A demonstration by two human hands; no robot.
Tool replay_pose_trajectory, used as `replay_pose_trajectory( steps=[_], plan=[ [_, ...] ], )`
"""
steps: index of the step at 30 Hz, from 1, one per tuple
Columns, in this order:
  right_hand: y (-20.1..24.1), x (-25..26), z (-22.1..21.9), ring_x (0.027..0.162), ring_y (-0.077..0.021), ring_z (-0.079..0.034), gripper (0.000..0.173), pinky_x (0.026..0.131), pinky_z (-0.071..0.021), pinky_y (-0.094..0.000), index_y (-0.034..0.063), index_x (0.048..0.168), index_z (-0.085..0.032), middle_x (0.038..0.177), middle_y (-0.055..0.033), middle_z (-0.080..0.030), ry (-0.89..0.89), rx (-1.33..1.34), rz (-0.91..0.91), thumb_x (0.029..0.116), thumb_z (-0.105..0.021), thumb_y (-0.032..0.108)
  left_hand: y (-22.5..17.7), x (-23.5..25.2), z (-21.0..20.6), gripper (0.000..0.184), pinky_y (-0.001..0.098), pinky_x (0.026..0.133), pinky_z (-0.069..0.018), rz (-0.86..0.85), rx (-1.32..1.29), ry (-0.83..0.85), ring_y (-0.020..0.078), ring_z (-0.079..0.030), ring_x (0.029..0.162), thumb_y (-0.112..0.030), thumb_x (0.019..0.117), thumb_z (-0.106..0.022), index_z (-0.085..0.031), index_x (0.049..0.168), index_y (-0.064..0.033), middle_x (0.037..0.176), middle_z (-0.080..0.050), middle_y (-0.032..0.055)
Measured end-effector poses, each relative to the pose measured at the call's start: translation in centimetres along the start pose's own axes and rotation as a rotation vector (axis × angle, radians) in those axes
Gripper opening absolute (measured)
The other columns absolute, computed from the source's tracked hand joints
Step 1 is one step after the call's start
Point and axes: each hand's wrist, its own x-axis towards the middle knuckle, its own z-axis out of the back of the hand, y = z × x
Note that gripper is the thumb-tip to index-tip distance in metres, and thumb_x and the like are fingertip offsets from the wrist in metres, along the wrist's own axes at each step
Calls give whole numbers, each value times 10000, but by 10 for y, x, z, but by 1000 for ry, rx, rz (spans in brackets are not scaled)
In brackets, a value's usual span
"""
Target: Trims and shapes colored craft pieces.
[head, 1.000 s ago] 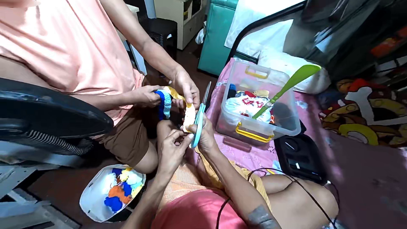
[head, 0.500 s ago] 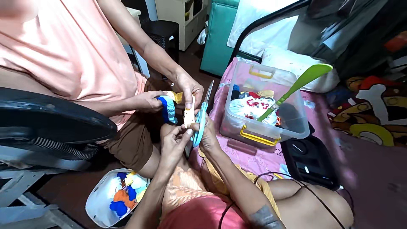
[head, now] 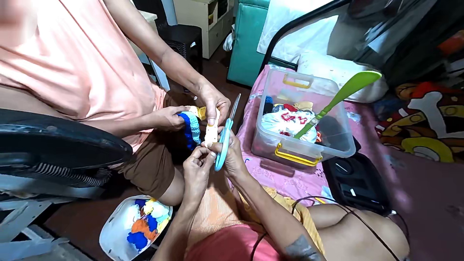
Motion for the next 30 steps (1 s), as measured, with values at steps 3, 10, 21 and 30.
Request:
replay_pose_trajectory(
  steps=[3, 10, 21, 30],
  plan=[
    [4, -2, 0, 719, -142, -688, 353, 659, -577, -280, -7, 1153, -571, 812, -108, -694, 57, 14, -19, 816, -665, -55, -9, -1, 6, 86, 192, 752, -549, 20, 4, 26, 15, -638, 797, -15, 967, -540, -617, 965, -55, 860, -654, -61],
    [16, -12, 38, 698, -73, -658, 580, 674, -569, -252, -59, 1378, -481, 804, -24, -689, 306, -319, 16, 884, -697, 155, -24, 1, 34, 72, 179, 698, -567, 6, 179, 52, 16, -656, 749, 10, 937, -596, -642, 985, -18, 866, -681, -32],
    [30, -58, 124, 707, -35, -607, 920, 651, -533, -217, 93, 1463, -433, 865, 63, -648, 844, -265, -298, 840, -649, 735, -34, 7, 47, 125, 137, 640, -515, 104, 533, 86, -34, -615, 690, -99, 933, -642, -729, 1011, -58, 872, -701, -29],
    [20, -48, 121, 720, -86, -646, 944, 688, -571, -287, 89, 1493, -367, 882, 19, -667, 935, -273, -408, 861, -616, 744, -27, 1, 42, 187, 141, 655, -478, -35, 640, 105, -23, -570, 712, -163, 1011, -525, -675, 1023, -52, 894, -652, 0]
  ],
)
